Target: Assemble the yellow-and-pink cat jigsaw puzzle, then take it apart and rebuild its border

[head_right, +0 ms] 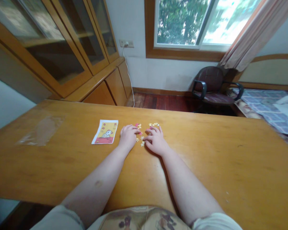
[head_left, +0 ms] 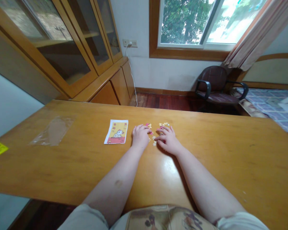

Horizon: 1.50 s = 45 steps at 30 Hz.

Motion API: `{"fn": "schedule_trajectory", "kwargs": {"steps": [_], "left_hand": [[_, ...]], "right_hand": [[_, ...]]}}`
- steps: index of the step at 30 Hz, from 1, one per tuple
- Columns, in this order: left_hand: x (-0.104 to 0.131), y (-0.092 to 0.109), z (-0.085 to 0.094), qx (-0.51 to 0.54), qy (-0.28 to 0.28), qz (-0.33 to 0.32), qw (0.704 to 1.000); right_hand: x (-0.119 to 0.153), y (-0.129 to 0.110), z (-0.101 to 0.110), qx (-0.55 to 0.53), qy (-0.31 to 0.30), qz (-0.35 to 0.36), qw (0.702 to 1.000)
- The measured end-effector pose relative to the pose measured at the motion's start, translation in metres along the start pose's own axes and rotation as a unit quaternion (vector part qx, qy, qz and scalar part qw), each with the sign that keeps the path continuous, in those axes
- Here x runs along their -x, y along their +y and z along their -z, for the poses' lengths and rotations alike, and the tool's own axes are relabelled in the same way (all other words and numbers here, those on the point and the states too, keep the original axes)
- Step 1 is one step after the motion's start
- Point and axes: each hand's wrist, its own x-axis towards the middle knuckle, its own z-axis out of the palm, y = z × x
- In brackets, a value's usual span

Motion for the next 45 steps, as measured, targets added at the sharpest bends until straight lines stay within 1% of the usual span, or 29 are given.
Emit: {"fn": "schedule_trajectory", "kwargs": {"steps": [3, 5, 10, 12, 15, 19, 21, 24, 27, 30, 32, 34, 36, 39, 41, 43, 45], "left_hand": [[0.000, 0.003, 0.002, 0.015, -0.029, -0.046, 0.998], [0.000, 0.004, 0.001, 0.017, -0.045, -0.058, 0.997], [0.001, 0.004, 0.000, 0.010, -0.012, -0.041, 0.999], [0.002, 0.004, 0.002, 0.004, -0.007, -0.032, 0.999], [0.002, 0.004, 0.004, -0.007, -0.007, -0.012, 1.000], [0.001, 0.005, 0.004, -0.003, -0.031, -0.004, 0.999], [0.000, 0.006, 0.003, 0.007, -0.039, -0.016, 0.999], [0.000, 0.008, 0.002, 0.015, -0.037, -0.054, 0.998], [0.000, 0.009, 0.002, 0.017, -0.041, -0.084, 0.995], [0.001, 0.008, 0.003, 0.012, -0.025, -0.062, 0.998], [0.001, 0.006, 0.003, 0.002, -0.008, -0.031, 0.999], [0.001, 0.003, 0.003, -0.010, -0.003, -0.010, 1.000], [0.001, 0.002, 0.003, -0.018, -0.008, 0.000, 1.000], [0.001, 0.002, 0.004, -0.027, -0.011, 0.022, 0.999], [0.001, 0.002, 0.006, -0.030, -0.002, 0.042, 0.999], [0.002, 0.003, 0.009, -0.026, 0.015, 0.056, 0.998], [0.002, 0.003, 0.011, -0.016, 0.029, 0.063, 0.997]], "right_hand": [[0.000, 0.001, -0.001, 0.003, 0.003, 0.002, 1.000], [0.000, 0.002, -0.001, 0.004, 0.006, 0.004, 1.000], [-0.003, 0.005, -0.004, -0.004, 0.045, -0.006, 0.999], [-0.003, 0.006, -0.005, -0.004, 0.055, -0.010, 0.998], [-0.003, 0.005, -0.005, 0.005, 0.043, -0.016, 0.999], [-0.002, 0.003, -0.004, 0.019, 0.016, -0.028, 0.999], [-0.001, 0.003, -0.003, 0.022, 0.009, -0.032, 0.999], [-0.002, 0.002, -0.003, 0.021, 0.005, -0.032, 0.999], [-0.003, 0.003, -0.003, 0.022, 0.027, -0.048, 0.998], [-0.003, 0.005, -0.003, 0.026, 0.082, -0.083, 0.993], [-0.003, 0.006, -0.003, 0.024, 0.100, -0.082, 0.991], [-0.003, 0.006, -0.004, 0.025, 0.087, -0.063, 0.994], [-0.002, 0.005, -0.005, 0.038, 0.059, -0.055, 0.996], [-0.001, 0.003, -0.005, 0.069, 0.033, -0.077, 0.994], [-0.001, 0.001, -0.002, 0.082, 0.024, -0.081, 0.993], [0.000, -0.003, 0.000, 0.083, 0.009, -0.056, 0.995], [0.001, -0.009, 0.003, 0.077, -0.013, -0.009, 0.997]]}}
